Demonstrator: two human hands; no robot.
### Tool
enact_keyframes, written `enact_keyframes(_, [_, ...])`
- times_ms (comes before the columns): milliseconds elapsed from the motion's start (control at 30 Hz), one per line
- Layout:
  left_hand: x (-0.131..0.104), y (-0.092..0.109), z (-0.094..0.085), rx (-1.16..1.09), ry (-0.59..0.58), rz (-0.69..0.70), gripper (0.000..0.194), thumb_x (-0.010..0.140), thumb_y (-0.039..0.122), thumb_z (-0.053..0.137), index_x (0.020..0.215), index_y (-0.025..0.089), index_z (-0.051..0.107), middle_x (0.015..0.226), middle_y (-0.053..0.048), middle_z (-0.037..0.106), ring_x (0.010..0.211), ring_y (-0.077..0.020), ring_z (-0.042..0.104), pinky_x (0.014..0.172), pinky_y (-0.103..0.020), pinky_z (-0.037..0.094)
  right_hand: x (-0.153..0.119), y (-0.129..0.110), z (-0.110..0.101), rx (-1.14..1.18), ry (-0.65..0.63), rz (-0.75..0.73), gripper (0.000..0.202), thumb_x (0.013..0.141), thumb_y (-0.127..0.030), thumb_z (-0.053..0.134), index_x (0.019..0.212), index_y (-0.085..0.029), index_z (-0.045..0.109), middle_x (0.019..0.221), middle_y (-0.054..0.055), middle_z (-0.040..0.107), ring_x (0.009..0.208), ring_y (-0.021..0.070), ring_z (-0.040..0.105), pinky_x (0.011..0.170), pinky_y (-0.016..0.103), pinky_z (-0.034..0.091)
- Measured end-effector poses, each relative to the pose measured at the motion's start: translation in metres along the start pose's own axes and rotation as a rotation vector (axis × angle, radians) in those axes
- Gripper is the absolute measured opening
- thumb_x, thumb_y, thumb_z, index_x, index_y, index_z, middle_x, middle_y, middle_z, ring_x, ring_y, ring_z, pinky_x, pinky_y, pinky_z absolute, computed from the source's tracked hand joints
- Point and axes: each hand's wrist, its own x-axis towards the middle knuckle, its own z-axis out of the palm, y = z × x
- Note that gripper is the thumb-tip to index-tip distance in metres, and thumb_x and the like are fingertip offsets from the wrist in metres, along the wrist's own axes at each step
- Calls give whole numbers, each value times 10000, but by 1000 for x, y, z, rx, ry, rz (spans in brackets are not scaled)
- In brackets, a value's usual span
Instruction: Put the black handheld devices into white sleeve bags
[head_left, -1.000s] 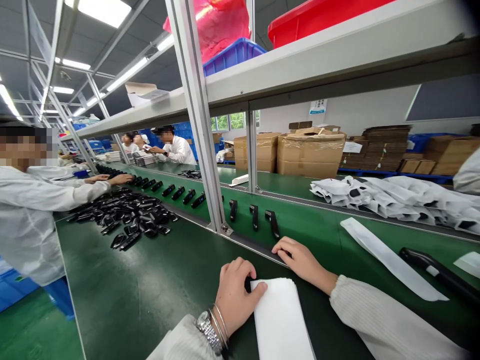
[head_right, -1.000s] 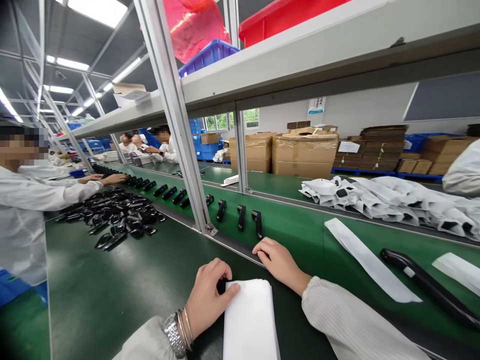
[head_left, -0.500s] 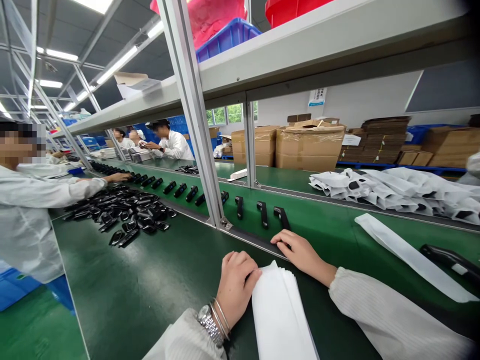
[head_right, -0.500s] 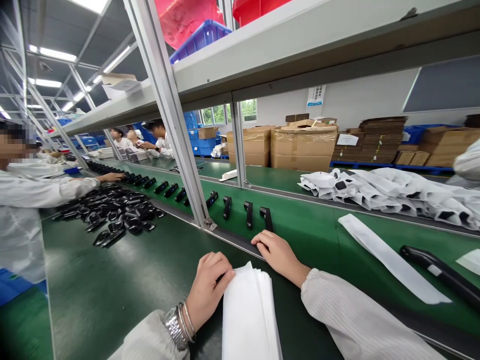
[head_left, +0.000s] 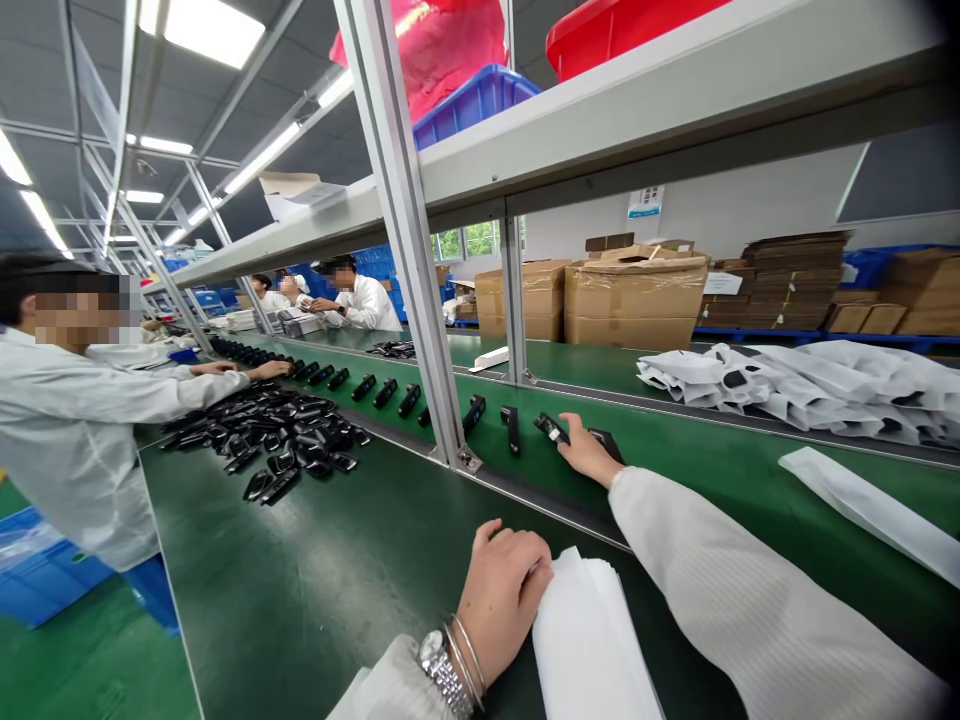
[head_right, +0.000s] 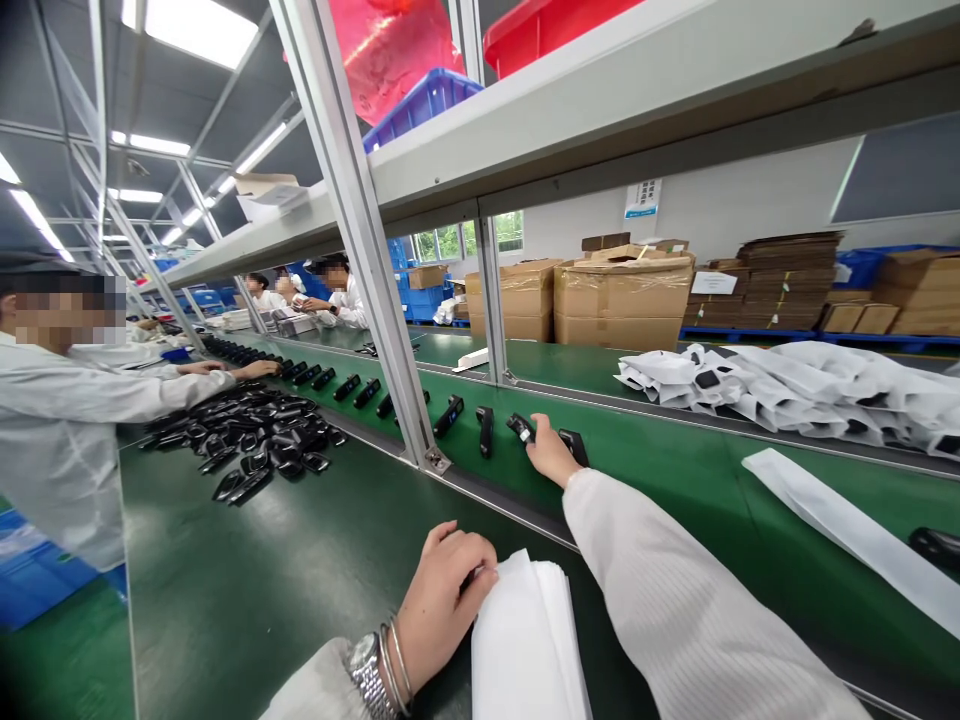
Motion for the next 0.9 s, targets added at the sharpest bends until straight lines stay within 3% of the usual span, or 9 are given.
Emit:
enact_keyframes(167, [1,-2,-1,21,66,17,138,818,148,632,724,195,543,810,14,535,832,-163,510,958,-390,352,-56,-4,-4,332,-125,-71,564,888,-284,475,1359,-279,165,1021,27,606,932,183,654,786,335,524])
enact_keyframes(333, [0,-4,1,-25,84,15,175,782,188,708,684,193,564,785,18,516,827,-170,508,942,-400,349,-105,-17,-11,845,-284,-127,838,712,-356,758,1318,-330,180,957,-5,586,819,191,661,746,372,537])
enact_keyframes(467, [-1,1,2,-86,104,-9,127,786,166,674,715,198,574,874,-12,530,907,-204,510,883,-372,393,-117,-19,-4,846,-364,-131,880,697,-325,785,1330,-340,174,1020,9,565,748,166,658,690,341,530])
enact_keyframes(567, [-1,7,0,-143,123,4,87,820,160,615,753,201,577,960,-36,512,950,-215,501,858,-355,413,-124,-22,2,792,-417,-191,714,749,-332,750,1294,-321,289,1043,9,553,737,138,631,653,282,501])
enact_keyframes(667, [-2,9,-3,-216,193,21,110,874,213,561,765,199,571,988,-51,479,968,-218,492,852,-346,422,-134,-29,5,686,-437,-287,320,866,-433,612,1107,-241,527,1004,15,571,822,151,591,706,276,472])
enact_keyframes(733, [-1,9,-5,-262,271,1,139,902,246,530,776,200,565,979,-53,463,970,-214,490,855,-337,424,-144,-35,6,633,-479,-305,317,899,-502,535,874,-193,601,855,3,580,810,156,572,738,284,455])
enact_keyframes(800, [0,8,-5,-298,336,-38,151,913,259,513,780,201,552,958,-47,454,950,-205,492,841,-324,427,-155,-41,9,651,-601,-244,387,855,-538,583,712,-178,574,692,-21,549,729,154,575,715,288,457])
enact_keyframes(900, [3,5,-4,-335,363,-87,172,927,269,490,773,200,527,938,-37,458,922,-192,499,813,-307,431,-165,-49,9,801,-785,-85,367,767,-518,690,717,-176,568,660,-10,608,659,176,627,651,307,488])
